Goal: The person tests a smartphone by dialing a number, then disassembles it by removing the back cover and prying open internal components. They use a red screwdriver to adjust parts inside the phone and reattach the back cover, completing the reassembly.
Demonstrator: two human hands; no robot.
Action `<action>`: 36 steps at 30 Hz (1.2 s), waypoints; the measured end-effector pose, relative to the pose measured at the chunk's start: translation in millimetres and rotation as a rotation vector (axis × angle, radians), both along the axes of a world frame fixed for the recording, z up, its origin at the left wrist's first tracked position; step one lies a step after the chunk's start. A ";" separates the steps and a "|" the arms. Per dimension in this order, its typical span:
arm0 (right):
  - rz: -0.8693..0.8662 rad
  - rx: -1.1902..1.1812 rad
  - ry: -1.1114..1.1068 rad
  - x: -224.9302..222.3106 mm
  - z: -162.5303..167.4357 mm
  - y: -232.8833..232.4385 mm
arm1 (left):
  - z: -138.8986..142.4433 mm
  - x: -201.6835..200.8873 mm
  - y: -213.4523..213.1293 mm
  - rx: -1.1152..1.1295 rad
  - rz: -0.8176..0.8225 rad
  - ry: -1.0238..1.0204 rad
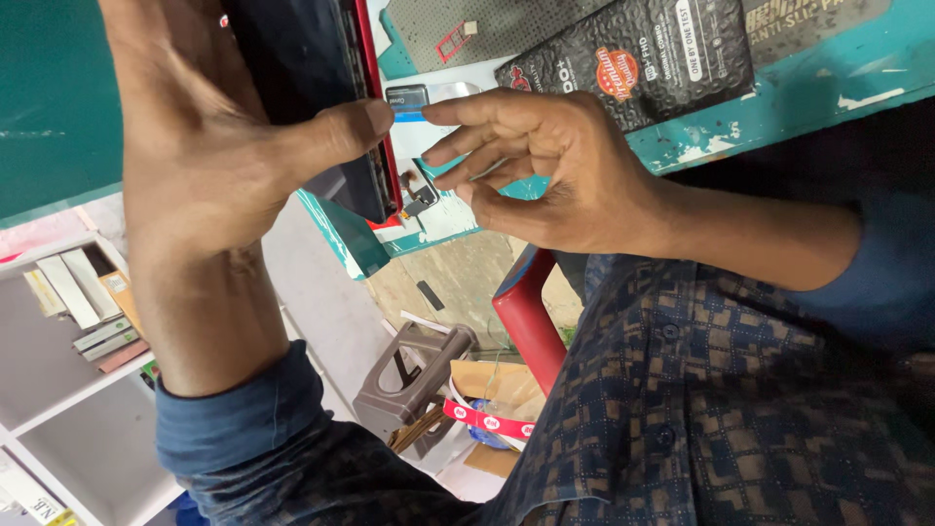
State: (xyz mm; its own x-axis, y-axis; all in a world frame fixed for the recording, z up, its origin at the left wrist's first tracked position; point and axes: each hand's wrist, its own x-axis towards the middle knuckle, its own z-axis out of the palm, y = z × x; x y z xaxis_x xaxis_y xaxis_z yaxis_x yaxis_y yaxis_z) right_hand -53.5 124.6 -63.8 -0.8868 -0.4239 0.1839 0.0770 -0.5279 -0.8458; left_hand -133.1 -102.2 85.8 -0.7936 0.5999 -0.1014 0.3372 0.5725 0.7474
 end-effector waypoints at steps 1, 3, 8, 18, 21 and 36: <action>-0.009 -0.001 0.004 0.3 1.0 -0.4 | -0.3 0.2 -0.2 0.001 0.000 -0.005; -0.031 -0.016 0.011 0.4 3.2 -1.9 | -2.4 -0.3 -0.3 0.003 -0.001 -0.008; -0.090 -0.058 0.013 -2.2 6.6 -10.4 | -8.4 1.2 -0.3 0.017 0.011 -0.004; -0.192 -0.011 -0.002 -13.0 7.8 -25.2 | -23.2 8.4 2.9 0.013 0.053 0.082; -0.204 0.033 -0.034 -13.0 11.1 -23.1 | -24.1 8.5 3.9 -0.003 0.062 0.105; -0.222 -0.039 -0.078 -7.0 17.0 -25.1 | -26.6 13.0 -2.1 0.047 0.128 0.039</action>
State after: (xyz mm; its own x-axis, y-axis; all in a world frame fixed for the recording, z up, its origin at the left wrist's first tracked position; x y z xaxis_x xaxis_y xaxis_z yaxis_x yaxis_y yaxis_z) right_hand -60.4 99.5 -46.8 -0.9697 -0.2107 0.1236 0.0197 -0.5715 -0.8204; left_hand -120.1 -104.2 59.2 -0.8668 0.4968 -0.0433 0.2926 0.5771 0.7625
